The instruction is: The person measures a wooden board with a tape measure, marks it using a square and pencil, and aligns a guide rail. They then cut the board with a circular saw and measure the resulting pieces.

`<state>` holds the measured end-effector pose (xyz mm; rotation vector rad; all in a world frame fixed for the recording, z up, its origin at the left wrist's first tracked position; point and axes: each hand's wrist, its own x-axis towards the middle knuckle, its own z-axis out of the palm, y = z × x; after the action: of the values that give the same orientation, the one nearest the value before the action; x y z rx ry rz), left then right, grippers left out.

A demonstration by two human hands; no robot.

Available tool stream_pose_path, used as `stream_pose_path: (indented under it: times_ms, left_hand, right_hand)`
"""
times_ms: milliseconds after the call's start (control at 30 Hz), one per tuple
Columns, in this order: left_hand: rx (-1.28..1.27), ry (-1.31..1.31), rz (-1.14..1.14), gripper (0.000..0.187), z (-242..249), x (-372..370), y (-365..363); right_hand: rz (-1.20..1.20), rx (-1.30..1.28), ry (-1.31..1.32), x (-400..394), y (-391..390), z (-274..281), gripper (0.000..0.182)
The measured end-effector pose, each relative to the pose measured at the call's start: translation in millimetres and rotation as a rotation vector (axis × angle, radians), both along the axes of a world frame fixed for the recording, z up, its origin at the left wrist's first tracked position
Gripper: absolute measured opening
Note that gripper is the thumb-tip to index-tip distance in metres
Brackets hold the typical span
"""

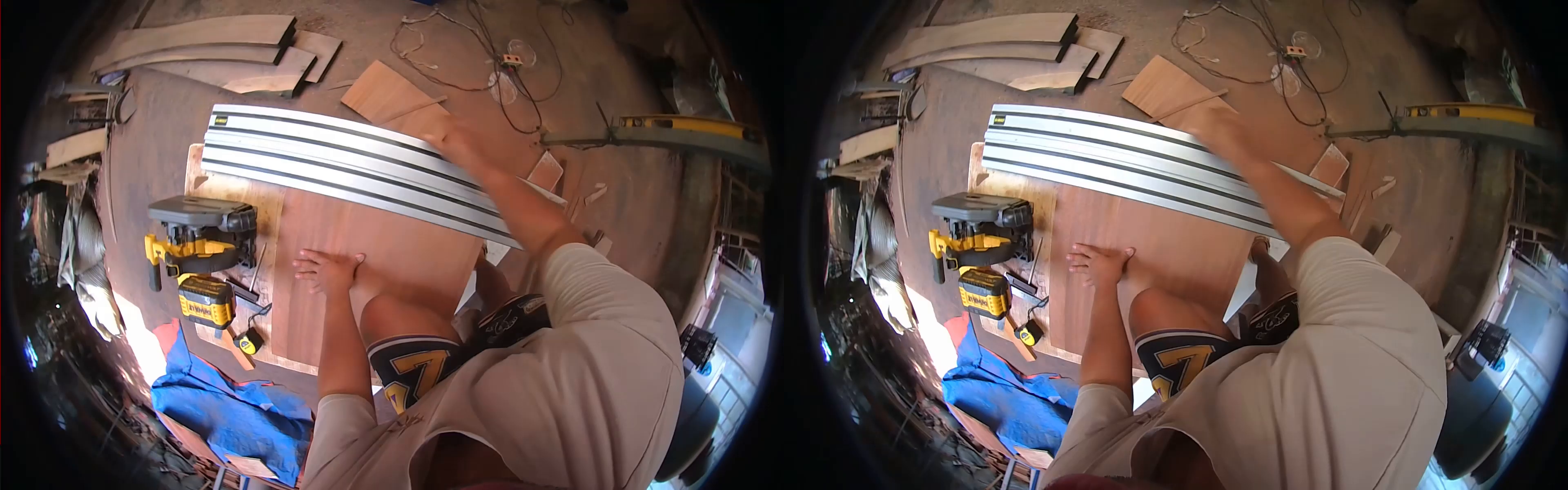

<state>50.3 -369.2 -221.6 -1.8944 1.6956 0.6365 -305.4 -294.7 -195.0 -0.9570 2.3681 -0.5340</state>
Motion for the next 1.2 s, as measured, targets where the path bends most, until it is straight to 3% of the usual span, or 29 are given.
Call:
stream_pose_path:
  times_ms: [33, 67, 133, 167, 267, 433, 467, 567, 767, 800, 867, 900, 967, 1067, 1200]
  left_hand:
    - [0.004, -0.009, 0.007, 0.147, 1, 0, 1]
    - [-0.002, -0.019, -0.012, 0.147, -1, -1, 1]
    - [0.018, -0.043, -0.014, 0.147, -8, 4, -1]
    - [0.007, -0.052, -0.017, 0.147, -8, 9, 0]
    - [-0.023, 0.024, -0.050, 0.148, -20, 23, -1]
    - [-0.090, 0.051, -0.094, 0.149, -41, 43, -3]
    - [-0.105, 0.058, -0.113, 0.149, -45, 46, -4]
    - [-0.119, 0.071, -0.122, 0.149, -46, 48, -2]
    - [-0.087, 0.072, -0.067, 0.147, -32, 34, 0]
    - [-0.101, 0.068, -0.074, 0.145, -33, 36, 0]
    - [-0.110, 0.073, -0.071, 0.144, -36, 39, 3]
    - [-0.144, 0.073, -0.082, 0.141, -37, 41, 4]
    - [-0.179, 0.083, -0.087, 0.139, -43, 42, 12]
    - [-0.255, 0.151, -0.025, 0.126, -50, 42, 34]
    - [-0.316, 0.042, 0.121, 0.106, -31, 2, 75]
  right_hand:
    - [-0.004, 0.137, -0.079, -38, 64, -51, 0.051]
    - [0.011, 0.225, -0.252, -53, 108, -28, 0.056]
    - [0.088, 0.101, -0.114, -55, 179, -56, 0.056]
    - [0.085, 0.090, -0.122, -53, 188, -54, 0.056]
    - [-0.231, 0.105, -0.235, -65, 182, -25, 0.049]
    - [-0.193, 0.086, 0.031, -167, 252, 14, 0.043]
    - [-0.288, -0.101, -0.141, -189, 278, 17, 0.040]
    - [-0.264, -0.111, 0.035, -252, 339, 49, 0.043]
    - [-0.331, 0.127, 0.352, -309, 349, 159, 0.045]
    - [-0.318, 0.127, 0.360, -316, 348, 159, 0.045]
    - [-0.069, 0.222, 0.593, -338, 342, 157, 0.046]
    - [-0.064, 0.225, 0.602, -343, 335, 156, 0.046]
    - [-0.042, 0.477, 0.686, -354, 311, 152, 0.048]
    - [0.061, 0.568, 0.681, -374, 296, 156, 0.051]
    - [0.096, 0.648, 0.688, -387, 293, 170, 0.052]
